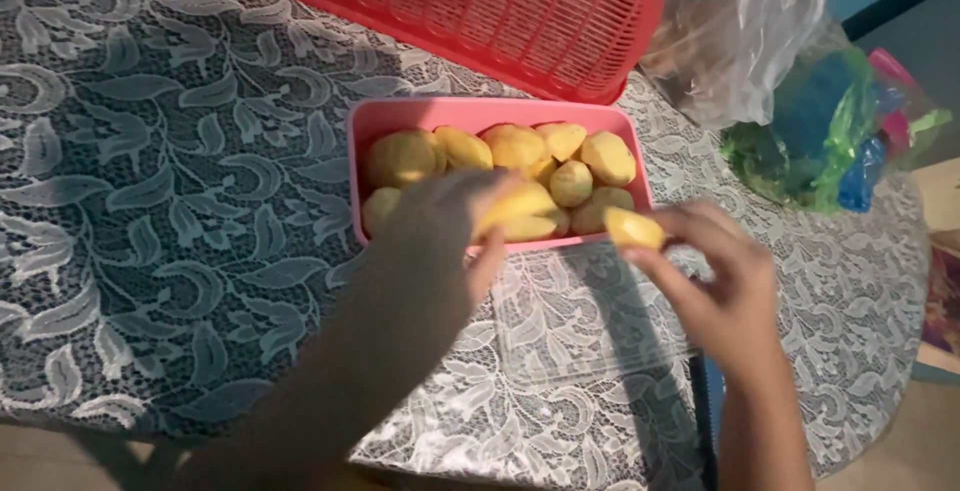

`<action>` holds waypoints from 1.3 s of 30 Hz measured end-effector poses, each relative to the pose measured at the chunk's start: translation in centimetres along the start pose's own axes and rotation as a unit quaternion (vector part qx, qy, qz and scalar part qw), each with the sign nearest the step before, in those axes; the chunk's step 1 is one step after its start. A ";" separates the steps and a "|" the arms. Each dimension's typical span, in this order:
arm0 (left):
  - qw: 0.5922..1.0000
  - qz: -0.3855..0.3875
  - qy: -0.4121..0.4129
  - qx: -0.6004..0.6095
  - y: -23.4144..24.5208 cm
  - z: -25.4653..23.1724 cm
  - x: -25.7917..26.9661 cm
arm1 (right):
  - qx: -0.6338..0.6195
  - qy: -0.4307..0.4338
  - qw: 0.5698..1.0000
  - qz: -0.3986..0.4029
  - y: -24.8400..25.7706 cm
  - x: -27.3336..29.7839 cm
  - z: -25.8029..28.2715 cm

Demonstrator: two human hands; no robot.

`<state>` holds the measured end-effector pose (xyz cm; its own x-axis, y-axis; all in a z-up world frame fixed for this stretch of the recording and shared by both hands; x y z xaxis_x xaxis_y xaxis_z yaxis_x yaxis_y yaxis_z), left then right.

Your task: Cutting peeled potatoes into smaller pieces using a utility knife.

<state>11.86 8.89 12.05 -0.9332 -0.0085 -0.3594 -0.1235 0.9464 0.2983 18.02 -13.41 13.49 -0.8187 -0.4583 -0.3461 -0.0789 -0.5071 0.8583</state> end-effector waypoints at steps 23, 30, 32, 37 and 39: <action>0.885 0.145 0.198 -0.395 3.0 8.7 -6.5 | 0.003 0.048 0.989 0.143 -7.5 -10.0 7.8; 0.914 0.091 0.113 -0.380 4.1 8.5 -6.1 | -0.001 -0.062 0.983 0.172 -6.7 -8.6 5.8; 0.912 0.090 0.118 -0.382 4.2 8.2 -6.1 | -0.013 -0.076 0.979 0.187 -6.9 -8.3 5.7; 0.894 0.119 0.146 -0.406 3.4 8.7 -6.1 | -0.004 -0.066 0.980 0.186 -6.9 -7.5 4.7; 0.891 0.127 0.129 -0.416 2.7 9.1 -6.1 | -0.020 -0.086 0.984 0.156 -5.9 -6.9 4.1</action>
<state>20.28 14.48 6.97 -1.0000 -0.0037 -0.0024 -0.0036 0.3620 0.9322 21.79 -4.21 12.35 -0.8838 -0.4679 0.0032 0.2104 -0.3912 0.8959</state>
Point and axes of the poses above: each hand's wrist, its own x-axis away from the middle knuckle, its own y-axis out of the back of the hand, z = x × y, the point moved 10 cm from there along -x, towards the middle knuckle, and after that the axes turned 10 degrees about x, right-handed, at the moved point
